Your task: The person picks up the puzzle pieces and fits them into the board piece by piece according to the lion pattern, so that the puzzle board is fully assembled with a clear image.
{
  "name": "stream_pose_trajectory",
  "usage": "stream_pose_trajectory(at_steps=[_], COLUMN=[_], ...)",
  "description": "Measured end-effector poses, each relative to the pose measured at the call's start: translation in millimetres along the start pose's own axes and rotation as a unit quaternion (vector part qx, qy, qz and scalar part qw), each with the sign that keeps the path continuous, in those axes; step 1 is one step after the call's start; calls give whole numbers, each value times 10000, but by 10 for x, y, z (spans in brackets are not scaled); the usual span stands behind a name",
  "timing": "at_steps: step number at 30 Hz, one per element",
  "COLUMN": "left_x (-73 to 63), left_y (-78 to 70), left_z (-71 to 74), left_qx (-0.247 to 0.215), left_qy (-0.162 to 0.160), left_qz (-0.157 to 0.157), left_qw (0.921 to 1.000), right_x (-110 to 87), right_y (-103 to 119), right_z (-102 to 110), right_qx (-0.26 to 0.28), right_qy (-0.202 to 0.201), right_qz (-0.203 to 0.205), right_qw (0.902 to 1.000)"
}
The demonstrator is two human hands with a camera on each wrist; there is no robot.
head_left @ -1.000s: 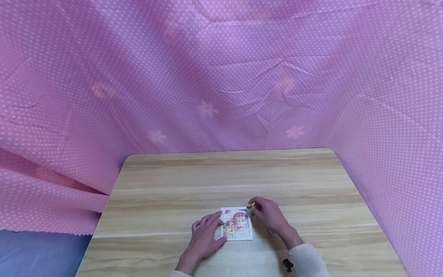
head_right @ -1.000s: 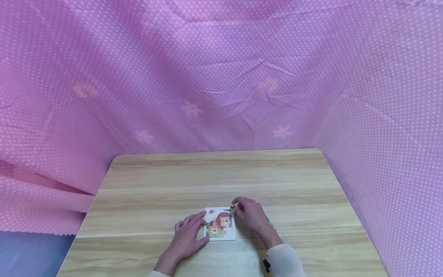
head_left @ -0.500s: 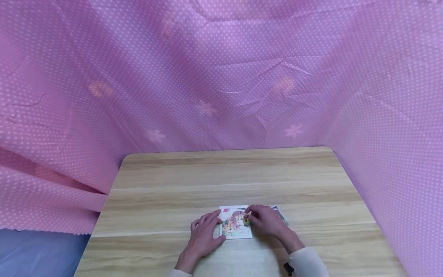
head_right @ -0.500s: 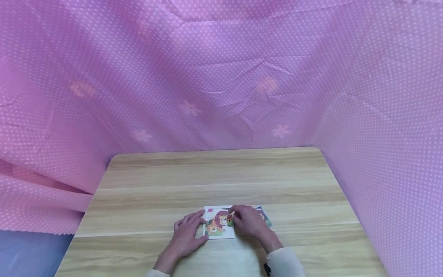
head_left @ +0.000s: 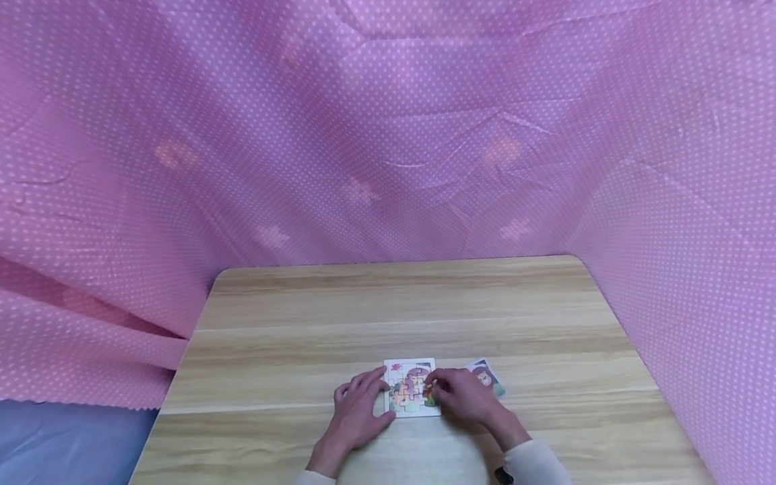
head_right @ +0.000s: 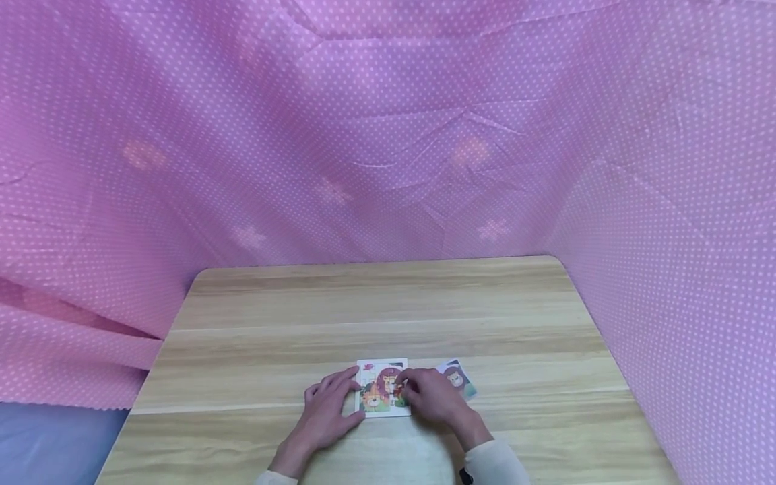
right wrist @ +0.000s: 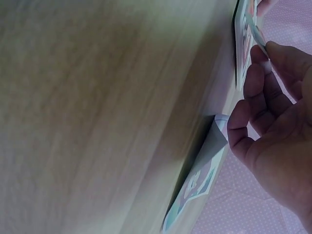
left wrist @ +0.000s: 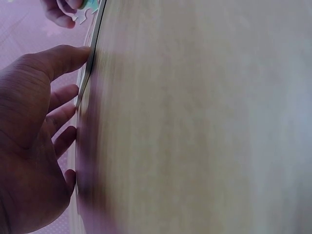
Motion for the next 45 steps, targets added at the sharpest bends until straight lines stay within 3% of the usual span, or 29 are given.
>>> stream_pose_trajectory(at_steps=[15, 30, 45], left_x=[25, -156, -349], left_y=[7, -323, -442], left_z=[-30, -315, -352], left_qx=[-34, -27, -121], left_qy=[53, -302, -321], left_qz=[123, 358, 374], left_qw=[9999, 9989, 9987], right_x=[17, -280, -523], right_y=[26, -217, -85], right_z=[-84, -162, -272], right_qx=[-354, -983, -1879], right_qy=[-271, -826, -1043], right_qz=[-271, 549, 877], right_qw=[9986, 9902, 9727])
Point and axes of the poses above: each hand's wrist, its own x-axis towards the middle knuckle, its own z-axis out of the back of the hand, y = z × x, the point moved 2 cm from there along x, towards the middle knuckle, and after that the axes turned 6 degrees about y, right-handed, at the moved point
